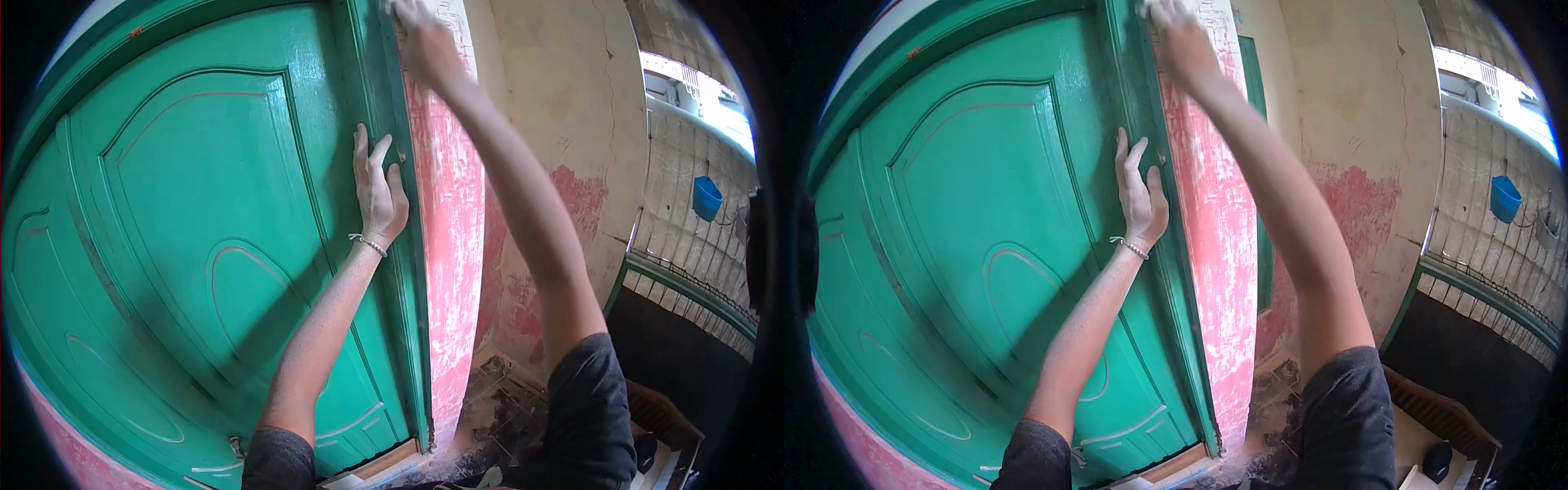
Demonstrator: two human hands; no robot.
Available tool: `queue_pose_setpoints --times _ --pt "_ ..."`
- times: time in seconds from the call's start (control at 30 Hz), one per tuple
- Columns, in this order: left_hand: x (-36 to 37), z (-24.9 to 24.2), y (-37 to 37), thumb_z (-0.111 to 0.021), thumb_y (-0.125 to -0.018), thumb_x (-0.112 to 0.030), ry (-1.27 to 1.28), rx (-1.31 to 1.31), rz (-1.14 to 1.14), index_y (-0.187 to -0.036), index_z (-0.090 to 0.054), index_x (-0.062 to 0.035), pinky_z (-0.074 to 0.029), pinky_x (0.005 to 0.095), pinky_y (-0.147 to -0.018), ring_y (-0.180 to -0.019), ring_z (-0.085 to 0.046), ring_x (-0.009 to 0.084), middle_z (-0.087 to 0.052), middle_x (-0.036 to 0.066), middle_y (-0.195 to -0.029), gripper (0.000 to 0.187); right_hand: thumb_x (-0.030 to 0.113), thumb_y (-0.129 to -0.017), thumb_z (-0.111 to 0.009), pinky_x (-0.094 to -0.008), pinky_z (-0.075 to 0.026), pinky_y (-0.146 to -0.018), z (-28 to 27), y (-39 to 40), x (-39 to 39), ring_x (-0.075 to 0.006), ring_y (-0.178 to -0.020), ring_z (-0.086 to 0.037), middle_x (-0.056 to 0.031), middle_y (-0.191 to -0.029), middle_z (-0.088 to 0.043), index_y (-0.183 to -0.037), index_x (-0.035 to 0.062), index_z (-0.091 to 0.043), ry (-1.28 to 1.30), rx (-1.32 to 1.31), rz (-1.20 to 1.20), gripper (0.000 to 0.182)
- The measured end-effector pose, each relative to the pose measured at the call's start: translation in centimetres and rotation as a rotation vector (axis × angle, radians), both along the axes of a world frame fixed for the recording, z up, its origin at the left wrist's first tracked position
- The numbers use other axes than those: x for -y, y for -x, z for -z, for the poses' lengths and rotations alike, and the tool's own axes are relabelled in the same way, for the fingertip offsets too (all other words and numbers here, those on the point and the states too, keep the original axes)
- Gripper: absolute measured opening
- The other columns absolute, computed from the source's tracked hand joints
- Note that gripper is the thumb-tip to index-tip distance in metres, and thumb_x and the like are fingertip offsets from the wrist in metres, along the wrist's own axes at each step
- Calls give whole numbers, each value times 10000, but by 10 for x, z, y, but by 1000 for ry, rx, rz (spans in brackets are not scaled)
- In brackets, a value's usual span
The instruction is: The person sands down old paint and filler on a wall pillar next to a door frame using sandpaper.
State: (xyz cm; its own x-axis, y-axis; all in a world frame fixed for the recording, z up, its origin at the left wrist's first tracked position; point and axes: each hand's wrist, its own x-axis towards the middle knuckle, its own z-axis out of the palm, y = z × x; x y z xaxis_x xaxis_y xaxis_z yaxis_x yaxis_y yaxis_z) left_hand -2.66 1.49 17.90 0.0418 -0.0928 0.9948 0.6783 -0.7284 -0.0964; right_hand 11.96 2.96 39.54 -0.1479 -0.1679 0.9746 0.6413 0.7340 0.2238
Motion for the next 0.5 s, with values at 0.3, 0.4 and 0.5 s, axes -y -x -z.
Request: queue_pose_setpoints --times 0.3,0.4,0.5 --pt "1 2 4 -554 -1009 29 -10 13 93 -1413 -510 -66 -264 571 -1267 -1552 -302 495 -311 283 -1676 417 -62 -896 -582 -506 -525 -1085 71 11 -15 -453 -1399 -521 -268 -1496 -542 -1457 -21 -494 -310 -68 29 570" --pt "1 3 2 -549 -1009 30 -16 18 77 -1416 -505 -66 -269 577 -1263 -1551 -301 500 -313 282 -1676 420 -51 -918 -587 -497 -559 -1039 111 4 -16 -453 -1341 -573 -275 -1448 -578 -1432 -31 -526 -326 -30 92 518" --pt "-2 3 3 -546 -1014 12 -19 24 99 -1404 -514 -61 -270 572 -1264 -1555 -298 492 -311 282 -1677 398 -26 -936 -560 -520 -590 -922 15 3 3 -467 -1128 -674 -305 -1234 -668 -1249 -37 -662 -282 6 36 329"
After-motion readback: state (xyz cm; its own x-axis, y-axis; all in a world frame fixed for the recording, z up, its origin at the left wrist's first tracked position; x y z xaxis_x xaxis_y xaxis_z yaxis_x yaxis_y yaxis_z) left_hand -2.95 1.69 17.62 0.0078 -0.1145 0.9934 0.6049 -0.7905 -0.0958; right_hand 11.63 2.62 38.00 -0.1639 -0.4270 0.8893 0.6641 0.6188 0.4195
